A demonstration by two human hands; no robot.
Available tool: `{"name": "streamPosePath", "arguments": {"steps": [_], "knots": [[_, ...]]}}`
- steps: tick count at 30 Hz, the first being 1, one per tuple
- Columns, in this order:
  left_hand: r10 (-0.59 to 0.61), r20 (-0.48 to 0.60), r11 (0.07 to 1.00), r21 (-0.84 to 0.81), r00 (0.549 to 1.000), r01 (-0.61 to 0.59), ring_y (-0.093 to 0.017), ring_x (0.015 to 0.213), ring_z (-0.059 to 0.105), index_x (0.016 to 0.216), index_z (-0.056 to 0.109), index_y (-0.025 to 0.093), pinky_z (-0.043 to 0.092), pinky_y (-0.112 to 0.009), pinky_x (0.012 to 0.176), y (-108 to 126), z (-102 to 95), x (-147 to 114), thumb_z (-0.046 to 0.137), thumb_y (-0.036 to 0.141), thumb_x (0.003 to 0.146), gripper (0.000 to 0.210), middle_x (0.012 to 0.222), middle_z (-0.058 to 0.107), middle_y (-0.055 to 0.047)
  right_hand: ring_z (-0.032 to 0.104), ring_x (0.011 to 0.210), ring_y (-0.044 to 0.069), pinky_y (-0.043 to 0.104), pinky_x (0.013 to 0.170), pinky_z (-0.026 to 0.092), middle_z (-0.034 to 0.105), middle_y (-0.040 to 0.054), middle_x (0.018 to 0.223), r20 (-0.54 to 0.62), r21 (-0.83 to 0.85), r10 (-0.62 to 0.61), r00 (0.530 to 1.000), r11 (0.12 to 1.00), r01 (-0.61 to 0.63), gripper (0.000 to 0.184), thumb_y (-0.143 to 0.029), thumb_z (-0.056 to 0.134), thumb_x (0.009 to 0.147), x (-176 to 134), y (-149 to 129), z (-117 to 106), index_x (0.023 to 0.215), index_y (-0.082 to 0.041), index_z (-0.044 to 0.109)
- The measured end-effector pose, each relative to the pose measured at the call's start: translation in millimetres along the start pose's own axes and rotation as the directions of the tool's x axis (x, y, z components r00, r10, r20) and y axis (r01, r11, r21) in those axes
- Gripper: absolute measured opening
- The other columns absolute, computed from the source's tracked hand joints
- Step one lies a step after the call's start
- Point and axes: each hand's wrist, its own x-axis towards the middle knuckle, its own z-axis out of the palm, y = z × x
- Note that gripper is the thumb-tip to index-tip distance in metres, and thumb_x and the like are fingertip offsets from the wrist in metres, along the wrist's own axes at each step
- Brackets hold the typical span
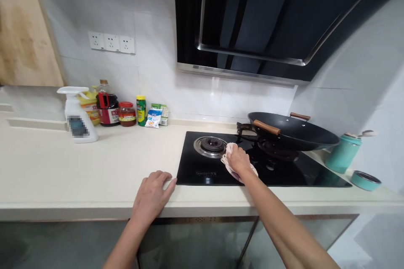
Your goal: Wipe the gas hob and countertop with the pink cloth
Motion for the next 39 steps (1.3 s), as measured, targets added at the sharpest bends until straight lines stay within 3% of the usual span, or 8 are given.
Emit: {"name": "streamPosePath", "arguments": {"steps": [8,13,17,20,23,30,35,39], "knots": [[-0.048,-0.095,0.992,-0.119,0.994,0.037,-0.028,0.106,0.064,0.104,0.067,0.023,0.046,-0.043,0.096,2,0.9,3,0.046,0.056,0.095,0.040,0.112,0.069,-0.009,0.059,0.113,0.030,0.043,0.093,0.042,0.062,0.0112,0.129,0.097,0.062,-0.273,0.957,0.961,0.268,0.039,-0.045,0.047,0.095,-41,-83,5,0.128,-0.024,0.053],[-0.113,-0.152,0.967,-0.243,0.982,0.074,-0.027,0.103,0.065,0.101,0.064,0.024,0.049,-0.043,0.094,-7,-2.6,4,0.041,0.061,0.095,0.044,0.105,0.070,-0.008,0.058,0.110,0.028,0.044,0.094,0.041,0.065,0.0075,0.124,0.072,0.271,-0.643,0.762,0.748,0.606,0.039,-0.047,0.048,0.094,-94,-145,7,0.127,-0.026,0.053],[-0.262,-0.165,0.918,-0.348,0.951,0.192,-0.026,0.096,0.067,0.093,0.062,0.024,0.053,-0.039,0.087,-19,-4.8,4,0.039,0.064,0.093,0.046,0.098,0.069,-0.006,0.056,0.116,0.027,0.043,0.097,0.039,0.063,0.0065,0.130,0.023,0.404,-0.730,0.683,0.632,0.662,0.051,-0.047,0.054,0.092,-113,-145,7,0.140,-0.028,0.047],[-0.244,-0.127,0.924,-0.331,0.962,0.190,-0.028,0.105,0.067,0.099,0.065,0.024,0.051,-0.042,0.092,-22,-5.0,4,0.038,0.064,0.092,0.049,0.106,0.072,-0.008,0.055,0.117,0.027,0.042,0.099,0.038,0.061,0.0068,0.135,0.032,0.424,-0.703,0.711,0.653,0.627,0.061,-0.047,0.059,0.089,-104,-114,4,0.145,-0.028,0.044],[-0.206,-0.072,0.951,-0.251,0.976,0.182,-0.030,0.111,0.066,0.099,0.068,0.024,0.047,-0.045,0.096,-18,-5.4,5,0.037,0.063,0.092,0.050,0.110,0.073,-0.009,0.056,0.118,0.028,0.043,0.102,0.036,0.064,0.0075,0.132,0.022,0.375,-0.580,0.814,0.760,0.531,0.058,-0.042,0.061,0.088,-89,-64,1,0.142,-0.027,0.049],[-0.164,0.030,0.977,-0.130,0.986,0.166,-0.032,0.115,0.065,0.097,0.070,0.024,0.043,-0.046,0.098,-3,-12.2,5,0.035,0.063,0.092,0.052,0.111,0.076,-0.008,0.059,0.120,0.026,0.039,0.103,0.038,0.064,0.0092,0.136,-0.063,0.204,-0.266,0.962,0.940,0.273,0.050,-0.029,0.051,0.089,-75,98,-16,0.138,-0.021,0.055],[-0.142,0.047,0.986,-0.076,0.989,0.145,-0.032,0.113,0.064,0.096,0.070,0.024,0.043,-0.045,0.094,2,-15.9,5,0.034,0.062,0.092,0.052,0.110,0.076,-0.008,0.062,0.111,0.029,0.040,0.091,0.045,0.067,0.0123,0.125,-0.180,0.042,-0.023,0.983,0.999,0.031,0.046,-0.037,0.046,0.092,-78,206,-30,0.133,-0.020,0.057],[-0.133,0.076,0.991,-0.024,0.988,0.135,-0.032,0.111,0.064,0.095,0.071,0.025,0.043,-0.044,0.091,4,-15.9,6,0.034,0.063,0.093,0.053,0.107,0.076,-0.007,0.061,0.109,0.036,0.048,0.087,0.046,0.066,0.0193,0.115,-0.248,-0.096,0.248,0.936,0.956,-0.278,0.046,-0.041,0.042,0.093,-73,264,-41,0.128,-0.016,0.059]]}}
